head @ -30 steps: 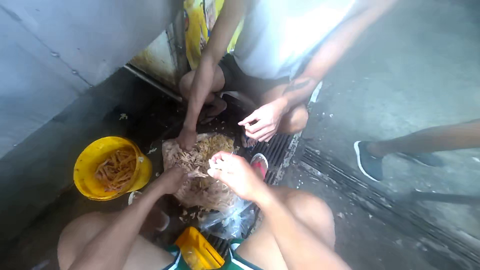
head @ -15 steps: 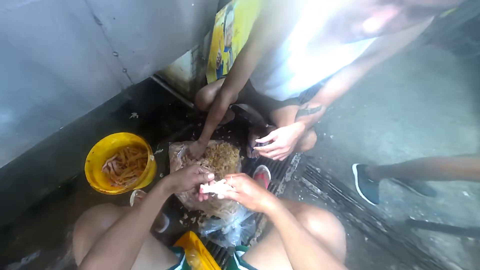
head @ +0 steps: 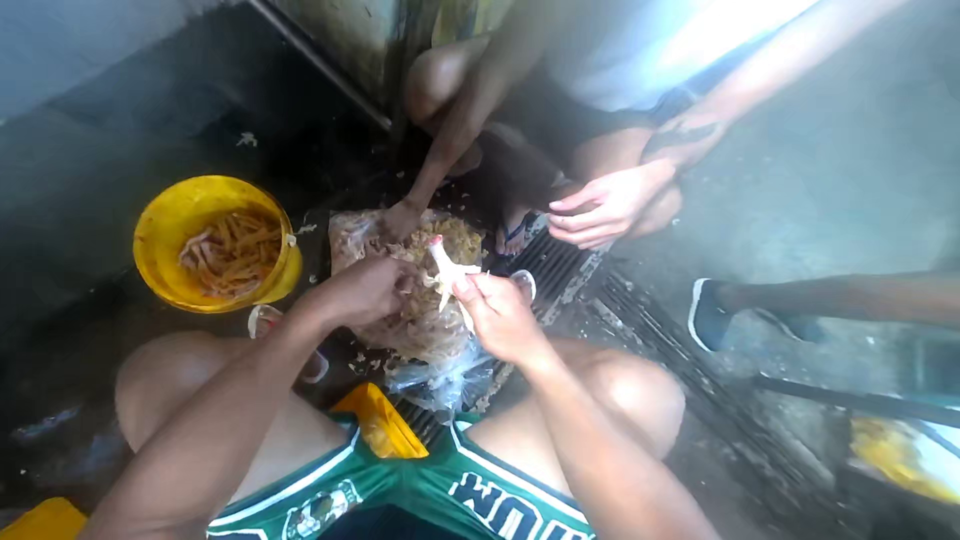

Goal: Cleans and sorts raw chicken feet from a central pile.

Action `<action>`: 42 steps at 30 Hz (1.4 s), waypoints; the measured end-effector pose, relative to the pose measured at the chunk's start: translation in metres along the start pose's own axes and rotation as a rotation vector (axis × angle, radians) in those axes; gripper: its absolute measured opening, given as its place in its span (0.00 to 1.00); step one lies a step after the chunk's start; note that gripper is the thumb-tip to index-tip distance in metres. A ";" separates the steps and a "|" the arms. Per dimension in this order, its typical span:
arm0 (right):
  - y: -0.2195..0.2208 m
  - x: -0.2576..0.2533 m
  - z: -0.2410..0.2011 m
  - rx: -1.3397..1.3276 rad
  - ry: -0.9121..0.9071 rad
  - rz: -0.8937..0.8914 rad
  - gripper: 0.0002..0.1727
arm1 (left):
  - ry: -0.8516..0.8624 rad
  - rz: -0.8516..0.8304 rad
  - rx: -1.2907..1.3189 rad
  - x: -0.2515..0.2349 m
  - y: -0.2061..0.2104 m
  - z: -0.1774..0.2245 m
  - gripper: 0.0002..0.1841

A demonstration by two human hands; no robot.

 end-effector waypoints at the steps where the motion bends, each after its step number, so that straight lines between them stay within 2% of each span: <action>1: 0.001 0.001 -0.001 0.018 -0.004 0.006 0.21 | 0.012 0.001 -0.016 0.003 -0.002 0.000 0.17; 5: 0.003 0.001 0.001 0.049 0.002 0.001 0.22 | -0.013 0.051 -0.001 0.001 -0.018 -0.001 0.11; 6: 0.003 0.001 0.002 0.051 0.011 0.000 0.22 | -0.007 0.067 -0.009 0.000 -0.019 -0.002 0.13; 10: 0.003 0.002 0.002 0.065 0.056 -0.020 0.22 | -0.001 -0.030 -0.100 -0.001 -0.011 -0.010 0.39; 12: 0.003 0.002 0.003 0.097 0.039 -0.029 0.23 | 0.046 0.022 -0.069 0.001 -0.014 -0.008 0.43; 16: 0.008 0.002 0.003 0.175 -0.006 -0.020 0.23 | 0.195 0.316 0.271 -0.001 -0.018 0.008 0.28; 18: 0.015 0.003 0.000 0.207 -0.039 -0.006 0.24 | 0.150 0.419 0.406 -0.010 -0.008 0.014 0.18; 21: 0.025 0.003 -0.008 0.230 -0.069 0.022 0.26 | 0.023 0.499 0.435 -0.018 -0.003 0.010 0.09; 25: 0.028 -0.005 -0.020 0.229 -0.046 0.026 0.26 | -0.041 0.559 0.483 -0.008 -0.008 0.006 0.15; 29: 0.026 -0.006 -0.017 0.212 -0.007 0.017 0.26 | -0.081 0.562 0.475 -0.019 -0.008 0.001 0.17; 36: 0.031 -0.003 -0.021 0.152 -0.030 0.062 0.24 | -0.193 0.610 0.457 -0.036 -0.022 -0.010 0.15; 37: 0.032 0.004 -0.023 0.135 -0.058 0.053 0.23 | -0.243 0.648 0.471 -0.032 -0.034 -0.017 0.16; 39: 0.038 0.021 -0.028 0.121 -0.093 -0.005 0.23 | -0.326 0.856 0.508 -0.025 -0.069 -0.053 0.19; 41: 0.043 0.024 -0.021 0.118 -0.013 -0.056 0.23 | -0.263 1.035 0.547 -0.015 -0.095 -0.063 0.14; 42: 0.043 0.019 -0.016 0.097 0.048 -0.071 0.23 | -0.189 1.041 0.553 -0.011 -0.101 -0.056 0.13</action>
Point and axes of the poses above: each hand's wrist, its own x-axis away from the middle knuckle, its own y-axis out of the palm, z = x × y, the point moved 4 cm from there along -x, towards the middle knuckle, and after that the axes turned 8 degrees about y, right-handed, at the moved point
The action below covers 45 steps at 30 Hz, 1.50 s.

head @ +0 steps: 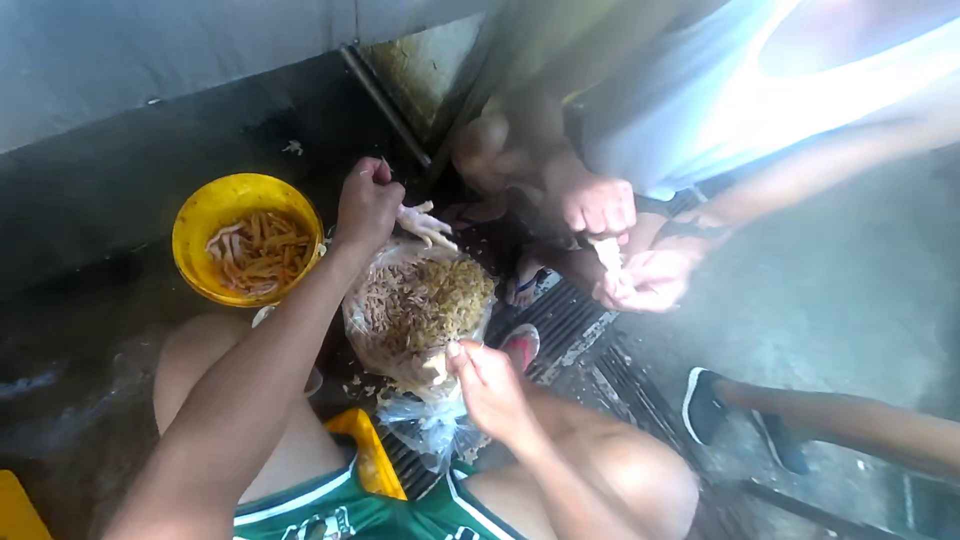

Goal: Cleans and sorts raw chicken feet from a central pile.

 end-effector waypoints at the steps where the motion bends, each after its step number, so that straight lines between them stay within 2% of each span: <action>1: -0.003 -0.006 0.003 -0.041 0.041 -0.011 0.22 | 0.047 -0.062 0.032 0.006 0.001 0.009 0.13; 3: -0.011 -0.018 0.007 -0.149 0.037 -0.012 0.20 | 0.082 -0.252 0.052 0.024 0.012 0.015 0.14; 6: -0.020 -0.027 0.008 -0.271 0.044 0.016 0.21 | 0.040 -0.466 -0.005 0.046 0.029 0.009 0.14; 9: -0.017 -0.030 0.004 -0.274 0.006 -0.017 0.18 | 0.040 -0.574 -0.027 0.060 0.049 0.001 0.14; 14: -0.005 -0.036 0.002 -0.182 -0.010 -0.024 0.20 | 0.054 -0.699 -0.065 0.070 0.066 0.002 0.14; 17: -0.007 -0.035 0.005 -0.216 -0.056 -0.005 0.21 | 0.095 -0.675 -0.058 0.075 0.065 0.002 0.13; 20: -0.006 -0.022 -0.006 -0.158 -0.180 0.083 0.21 | 0.087 -0.452 0.010 0.049 0.053 -0.010 0.12; 22: -0.004 -0.010 -0.016 -0.147 -0.246 0.123 0.22 | 0.044 -0.271 0.144 0.023 0.037 -0.017 0.12; 23: -0.003 -0.007 -0.017 -0.164 -0.250 0.131 0.22 | 0.041 -0.245 0.250 0.016 0.031 -0.015 0.10; 25: -0.005 -0.009 -0.013 -0.234 -0.219 0.140 0.21 | 0.048 -0.315 0.482 0.017 0.025 -0.005 0.09; 28: -0.016 -0.015 -0.006 -0.312 -0.028 0.141 0.17 | 0.040 -0.435 0.688 0.033 0.029 0.003 0.07; 29: -0.018 -0.017 -0.006 -0.345 0.048 0.111 0.17 | 0.048 -0.473 0.719 0.039 0.030 0.005 0.06; 31: -0.017 -0.021 -0.002 -0.492 0.144 0.007 0.23 | 0.057 -0.543 0.723 0.054 0.031 0.010 0.05; 33: -0.010 -0.022 0.001 -0.753 0.155 -0.137 0.27 | 0.066 -0.609 0.728 0.060 0.035 0.011 0.04; 36: -0.002 -0.018 0.000 -1.060 0.135 -0.294 0.27 | 0.096 -0.688 0.681 0.062 0.045 0.007 0.05; 38: -0.002 -0.018 0.001 -1.042 0.078 -0.309 0.24 | 0.137 -0.715 0.623 0.062 0.049 0.006 0.04; 41: -0.004 -0.021 0.001 -0.868 0.011 -0.255 0.15 | 0.157 -0.695 0.532 0.060 0.049 0.003 0.07; 45: -0.006 -0.021 0.002 -0.553 0.055 -0.137 0.16 | 0.174 -0.651 0.181 0.062 0.047 0.002 0.10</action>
Point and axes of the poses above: each hand's wrist, its own x-axis away from the middle knuckle, its own y-axis out of the palm, z = x × y, the point moved 4 cm from there along -x, towards the middle knuckle, and after that the axes turned 8 degrees about y, right-handed, at the moved point
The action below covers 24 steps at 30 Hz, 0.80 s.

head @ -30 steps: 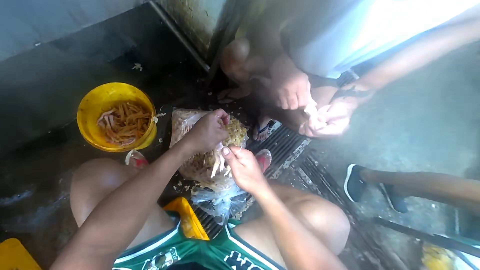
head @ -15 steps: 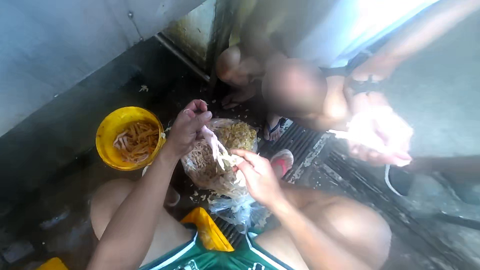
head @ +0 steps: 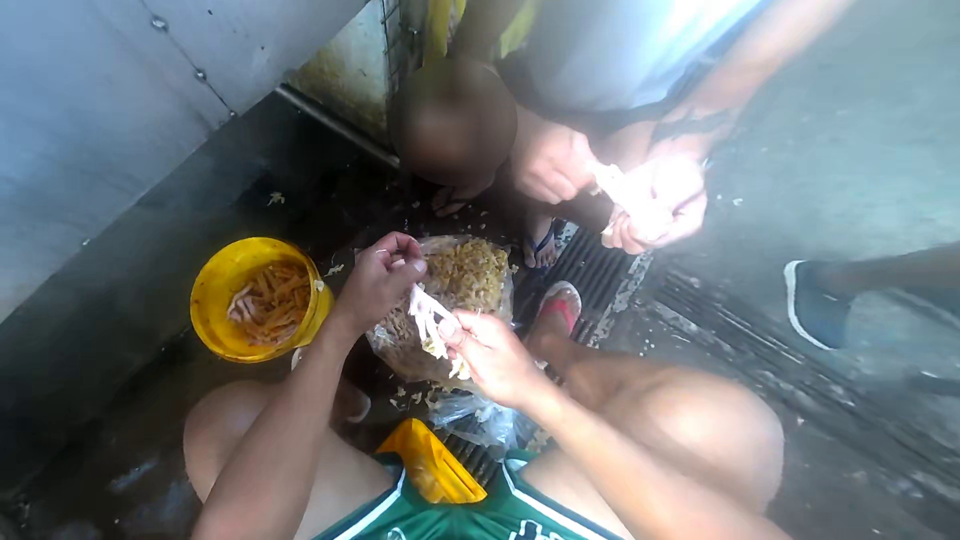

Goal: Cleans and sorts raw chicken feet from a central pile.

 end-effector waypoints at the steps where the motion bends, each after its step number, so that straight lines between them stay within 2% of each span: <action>1: 0.001 0.001 0.000 0.062 0.002 0.009 0.17 | -0.021 -0.003 -0.051 0.001 0.002 -0.001 0.11; 4: 0.003 0.005 -0.003 0.261 -0.080 -0.003 0.20 | -0.078 0.094 -0.092 0.002 0.002 -0.007 0.09; 7: 0.010 0.016 -0.014 0.391 -0.319 -0.088 0.22 | -0.168 0.325 -0.171 0.002 -0.020 -0.010 0.11; 9: 0.016 0.026 -0.021 0.411 -0.422 -0.150 0.22 | -0.169 0.526 -0.084 -0.008 -0.050 -0.017 0.10; 11: 0.017 0.029 -0.018 0.372 -0.419 -0.132 0.22 | -0.104 0.638 0.070 -0.014 -0.072 -0.013 0.07; 14: 0.007 0.018 -0.007 0.254 -0.224 -0.039 0.17 | -0.031 0.575 0.205 -0.011 -0.069 0.001 0.07; 17: -0.004 0.005 -0.005 0.143 0.013 -0.049 0.25 | -0.073 0.438 0.227 0.002 -0.038 0.006 0.06; 21: -0.005 -0.002 0.000 -0.037 0.048 0.010 0.22 | -0.157 0.331 0.286 0.006 -0.001 -0.008 0.05; 24: -0.003 -0.004 0.001 0.016 -0.005 -0.018 0.20 | -0.149 0.331 0.300 0.005 0.014 -0.018 0.05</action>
Point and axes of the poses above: each hand's wrist, its own x-axis away from the middle knuckle, its own y-axis out of the palm, z = x × y, the point moved 4 cm from there along -x, towards the middle knuckle, and after that the axes turned 8 degrees about y, right-handed, at the moved point
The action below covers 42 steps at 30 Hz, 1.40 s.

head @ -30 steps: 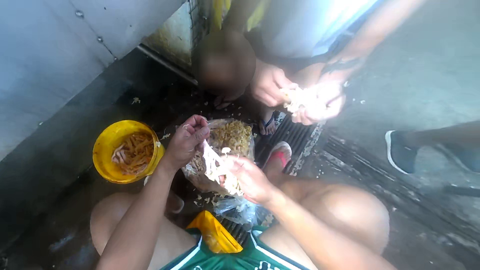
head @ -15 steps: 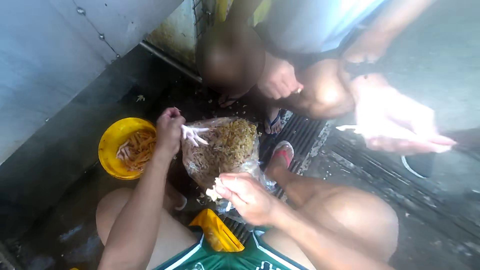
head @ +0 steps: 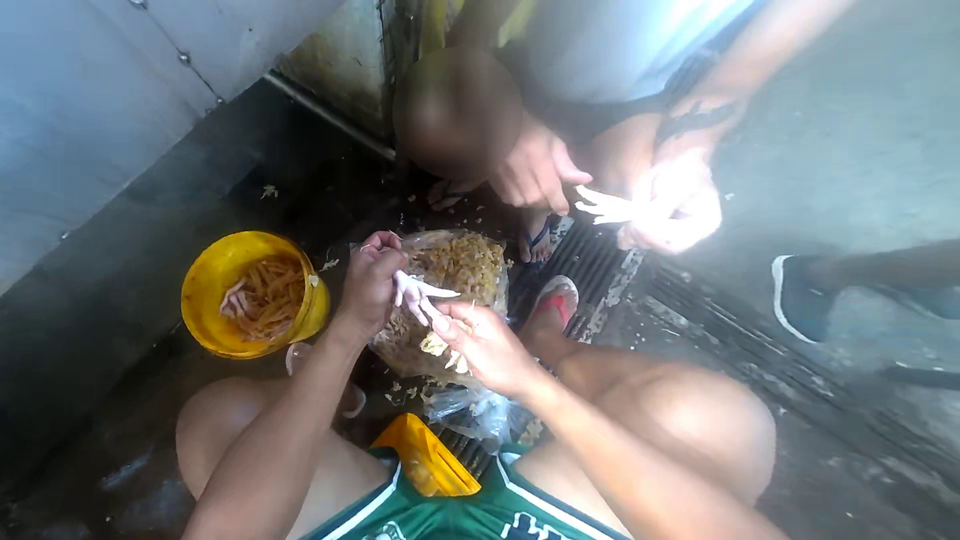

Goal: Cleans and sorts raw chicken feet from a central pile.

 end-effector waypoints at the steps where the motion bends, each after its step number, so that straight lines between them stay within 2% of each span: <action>1: 0.001 0.000 0.000 0.031 -0.010 -0.003 0.18 | 0.006 0.004 -0.012 0.000 0.001 -0.002 0.06; 6: 0.003 0.001 -0.009 0.096 -0.071 0.001 0.16 | 0.056 0.048 -0.146 -0.003 -0.006 -0.006 0.09; 13: 0.007 0.000 -0.016 0.104 -0.127 0.125 0.16 | -0.051 0.208 -0.162 -0.021 -0.004 0.000 0.10; 19: 0.016 0.000 -0.010 -0.055 -0.073 0.070 0.18 | 0.040 -0.024 -0.068 -0.026 -0.004 0.017 0.08; 25: 0.019 -0.005 -0.007 -0.142 -0.138 0.115 0.16 | 0.051 0.004 -0.096 -0.017 -0.005 0.011 0.05; 31: 0.021 -0.009 -0.004 -0.160 -0.075 0.077 0.16 | 0.033 0.005 -0.163 -0.018 -0.005 0.003 0.07; 34: 0.017 -0.010 -0.005 -0.125 -0.066 0.067 0.17 | 0.046 0.096 -0.224 -0.022 -0.008 0.002 0.08; 37: 0.016 -0.008 -0.007 -0.062 -0.043 0.060 0.16 | -0.051 0.233 -0.316 -0.031 -0.020 -0.004 0.13; 40: 0.026 0.016 -0.016 0.091 -0.098 -0.045 0.15 | -0.067 0.370 -0.168 -0.044 -0.051 0.000 0.14; 42: 0.033 0.029 -0.016 0.104 -0.159 -0.134 0.15 | -0.015 0.442 0.003 -0.050 -0.073 0.015 0.12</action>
Point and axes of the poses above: each hand's wrist, its own x-axis away from the middle knuckle, its own y-axis out of the palm, z = x × y, the point moved 4 cm from there along -x, towards the middle knuckle, and after that the axes turned 8 degrees about y, right-handed, at the moved point
